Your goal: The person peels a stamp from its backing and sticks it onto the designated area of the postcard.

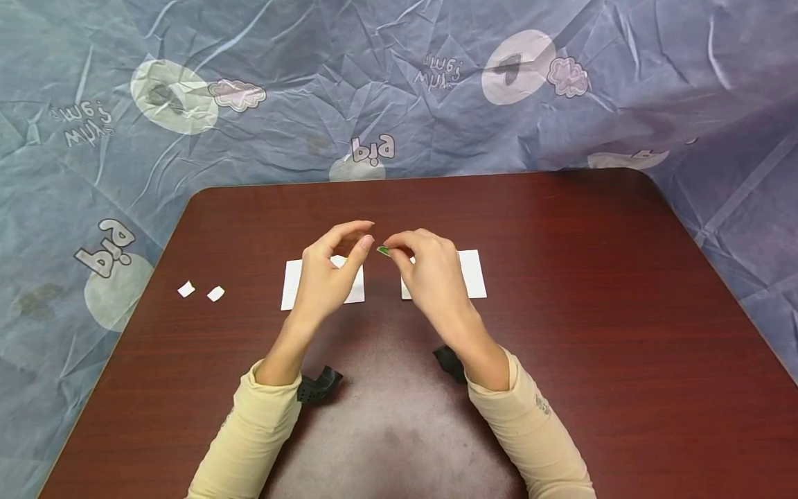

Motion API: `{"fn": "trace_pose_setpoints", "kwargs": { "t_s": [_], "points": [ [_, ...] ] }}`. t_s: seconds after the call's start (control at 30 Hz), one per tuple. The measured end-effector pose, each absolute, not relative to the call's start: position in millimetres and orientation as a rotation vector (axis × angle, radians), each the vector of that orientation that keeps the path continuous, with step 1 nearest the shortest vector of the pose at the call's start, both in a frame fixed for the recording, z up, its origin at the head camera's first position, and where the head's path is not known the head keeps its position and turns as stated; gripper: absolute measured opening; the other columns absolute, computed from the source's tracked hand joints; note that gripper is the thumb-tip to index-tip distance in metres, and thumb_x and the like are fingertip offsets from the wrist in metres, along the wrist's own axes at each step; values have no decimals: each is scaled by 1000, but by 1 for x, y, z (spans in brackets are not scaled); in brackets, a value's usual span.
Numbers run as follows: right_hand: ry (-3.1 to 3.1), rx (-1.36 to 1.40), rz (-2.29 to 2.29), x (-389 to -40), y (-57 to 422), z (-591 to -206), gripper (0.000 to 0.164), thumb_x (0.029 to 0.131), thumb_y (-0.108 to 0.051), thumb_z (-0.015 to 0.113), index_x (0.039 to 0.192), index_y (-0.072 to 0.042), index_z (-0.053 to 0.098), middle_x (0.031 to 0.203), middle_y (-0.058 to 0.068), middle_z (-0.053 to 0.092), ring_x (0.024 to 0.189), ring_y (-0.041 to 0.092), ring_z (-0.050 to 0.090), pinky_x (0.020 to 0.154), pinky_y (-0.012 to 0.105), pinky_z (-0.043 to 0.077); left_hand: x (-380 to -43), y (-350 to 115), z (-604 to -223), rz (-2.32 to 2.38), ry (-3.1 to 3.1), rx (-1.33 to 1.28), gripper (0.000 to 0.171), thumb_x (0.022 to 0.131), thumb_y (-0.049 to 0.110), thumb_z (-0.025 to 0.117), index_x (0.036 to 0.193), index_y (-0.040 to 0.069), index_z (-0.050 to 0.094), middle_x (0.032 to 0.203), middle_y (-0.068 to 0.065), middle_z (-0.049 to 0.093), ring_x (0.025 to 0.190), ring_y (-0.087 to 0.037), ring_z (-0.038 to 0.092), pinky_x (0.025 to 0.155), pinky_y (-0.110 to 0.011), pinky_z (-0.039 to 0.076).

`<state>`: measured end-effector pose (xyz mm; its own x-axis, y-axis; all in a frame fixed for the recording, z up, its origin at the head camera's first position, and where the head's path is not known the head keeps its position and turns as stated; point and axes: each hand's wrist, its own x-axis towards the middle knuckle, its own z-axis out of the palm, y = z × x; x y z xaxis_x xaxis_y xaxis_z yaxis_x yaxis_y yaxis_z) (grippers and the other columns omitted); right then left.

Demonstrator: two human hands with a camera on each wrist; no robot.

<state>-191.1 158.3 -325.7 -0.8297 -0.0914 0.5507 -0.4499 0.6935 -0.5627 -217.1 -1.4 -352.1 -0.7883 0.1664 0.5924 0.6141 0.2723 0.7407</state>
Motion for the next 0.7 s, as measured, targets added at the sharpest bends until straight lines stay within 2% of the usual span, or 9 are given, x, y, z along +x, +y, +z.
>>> {"fn": "trace_pose_setpoints", "kwargs": {
  "t_s": [0.2, 0.27, 0.43, 0.5, 0.57, 0.7],
  "points": [
    [-2399, 343, 1042, -194, 164, -324, 7, 81, 2, 73, 87, -2, 72, 78, 7, 69, 66, 20, 64, 63, 35, 52, -219, 10, -367, -1527, -2178, -696, 23, 97, 9, 52, 115, 2, 64, 103, -9, 63, 85, -16, 57, 69, -33, 51],
    [-2392, 315, 1063, -195, 166, -324, 7, 82, 2, 72, 88, -1, 71, 78, 8, 69, 66, 19, 64, 62, 34, 51, -220, 13, -374, -1477, -2293, -689, 24, 98, 9, 50, 117, 3, 64, 107, -9, 62, 84, -17, 57, 67, -33, 51],
    [-2382, 267, 1067, -196, 171, -324, 7, 84, 2, 71, 90, -1, 69, 80, 9, 70, 63, 19, 63, 57, 29, 47, -222, 20, -392, -1268, -2620, -723, 31, 98, 16, 55, 127, 8, 59, 120, -8, 57, 97, -21, 58, 70, -34, 48],
    [-2384, 257, 1062, -197, 172, -324, 7, 84, 1, 71, 91, -1, 69, 80, 9, 70, 62, 19, 62, 57, 28, 46, -223, 23, -398, -1207, -2714, -776, 37, 96, 21, 58, 132, 10, 56, 127, -8, 53, 111, -22, 54, 79, -38, 49],
    [-2390, 245, 1064, -197, 173, -323, 7, 84, 1, 70, 91, -1, 69, 80, 8, 70, 62, 18, 62, 57, 27, 45, -223, 26, -403, -1148, -2789, -850, 42, 96, 24, 59, 135, 11, 53, 133, -7, 50, 118, -24, 50, 85, -41, 48],
    [-2405, 225, 1076, -198, 173, -322, 6, 85, 0, 70, 91, -2, 69, 80, 7, 69, 64, 18, 62, 59, 28, 46, -223, 30, -409, -1018, -2911, -1034, 50, 96, 32, 58, 140, 12, 47, 144, -7, 42, 131, -24, 39, 100, -44, 39]
  ]
}}
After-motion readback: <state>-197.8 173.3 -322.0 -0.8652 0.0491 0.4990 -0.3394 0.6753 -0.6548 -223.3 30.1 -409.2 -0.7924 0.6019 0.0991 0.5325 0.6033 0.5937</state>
